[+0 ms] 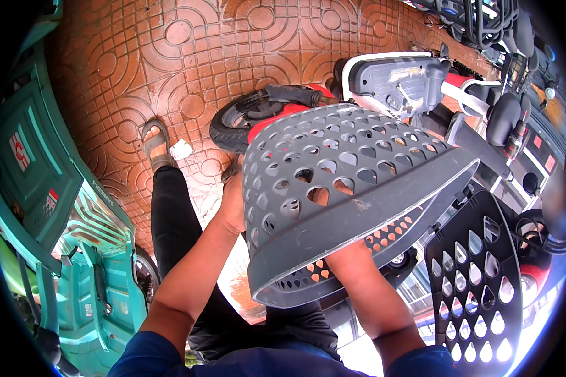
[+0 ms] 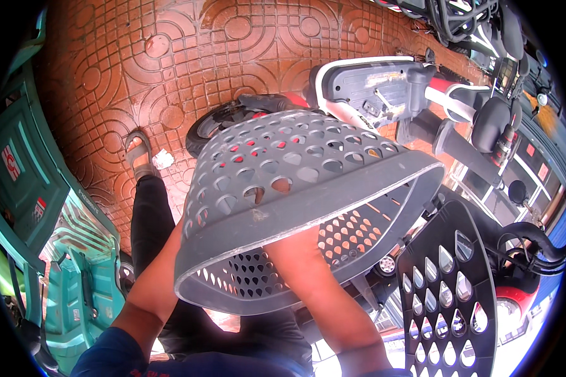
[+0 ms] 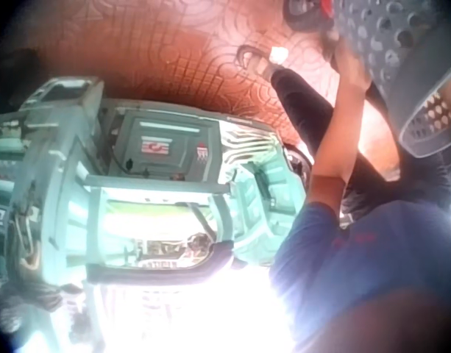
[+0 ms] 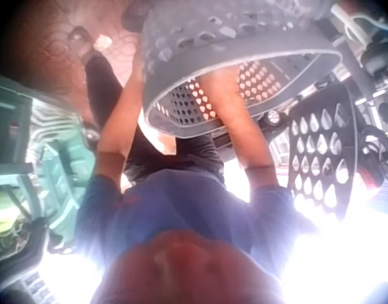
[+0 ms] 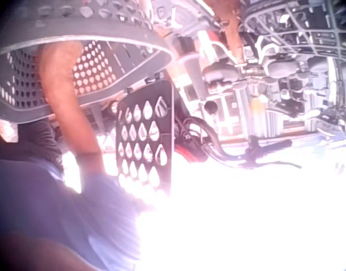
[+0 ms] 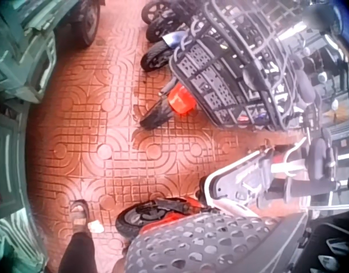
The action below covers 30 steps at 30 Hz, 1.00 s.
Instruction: The person removes a grey plastic basket from the front of a red electric scooter. They use a small metal tool to scrape the inside of the basket and then use a red power drill to work on the basket's mounting area. Finally, the person handles a small metal component and walks away from the scooter.
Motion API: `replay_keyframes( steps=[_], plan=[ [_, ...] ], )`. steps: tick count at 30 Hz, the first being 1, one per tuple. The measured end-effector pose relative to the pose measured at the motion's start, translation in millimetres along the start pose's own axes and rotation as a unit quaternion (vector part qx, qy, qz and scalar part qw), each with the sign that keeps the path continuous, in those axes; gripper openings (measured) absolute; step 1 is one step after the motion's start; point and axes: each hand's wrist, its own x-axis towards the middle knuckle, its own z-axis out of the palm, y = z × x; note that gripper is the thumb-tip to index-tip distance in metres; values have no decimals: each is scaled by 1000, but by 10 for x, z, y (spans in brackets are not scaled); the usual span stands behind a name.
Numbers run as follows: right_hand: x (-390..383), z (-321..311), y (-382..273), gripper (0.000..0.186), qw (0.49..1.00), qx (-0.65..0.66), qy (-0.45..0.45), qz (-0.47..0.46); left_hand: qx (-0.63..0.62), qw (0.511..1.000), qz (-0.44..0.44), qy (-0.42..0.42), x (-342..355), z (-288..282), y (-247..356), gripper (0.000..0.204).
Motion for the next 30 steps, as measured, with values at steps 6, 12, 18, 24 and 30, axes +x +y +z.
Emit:
replay_keyframes(
  steps=[6, 12, 18, 24, 30],
  plan=[
    [-23, -86, -47, 38, 996, -60, 29, -60, 8, 1000, -2, -18, -13, 12, 5, 55],
    [58, 160, -13, 21, 995, 8, 91, -26, 42, 999, 0, -4, -48, 118, 61, 51],
    [110, 4, -30, 15, 999, -2, 44, 31, 49, 998, 14, -24, 80, 46, -35, 46],
    [10, 204, 198, 20, 988, -49, 125, -70, -19, 1000, -22, -9, 56, 48, -45, 45],
    [21, 290, 207, 23, 992, -5, 112, -56, 7, 1000, -14, -17, 103, -140, -127, 44]
  ],
)
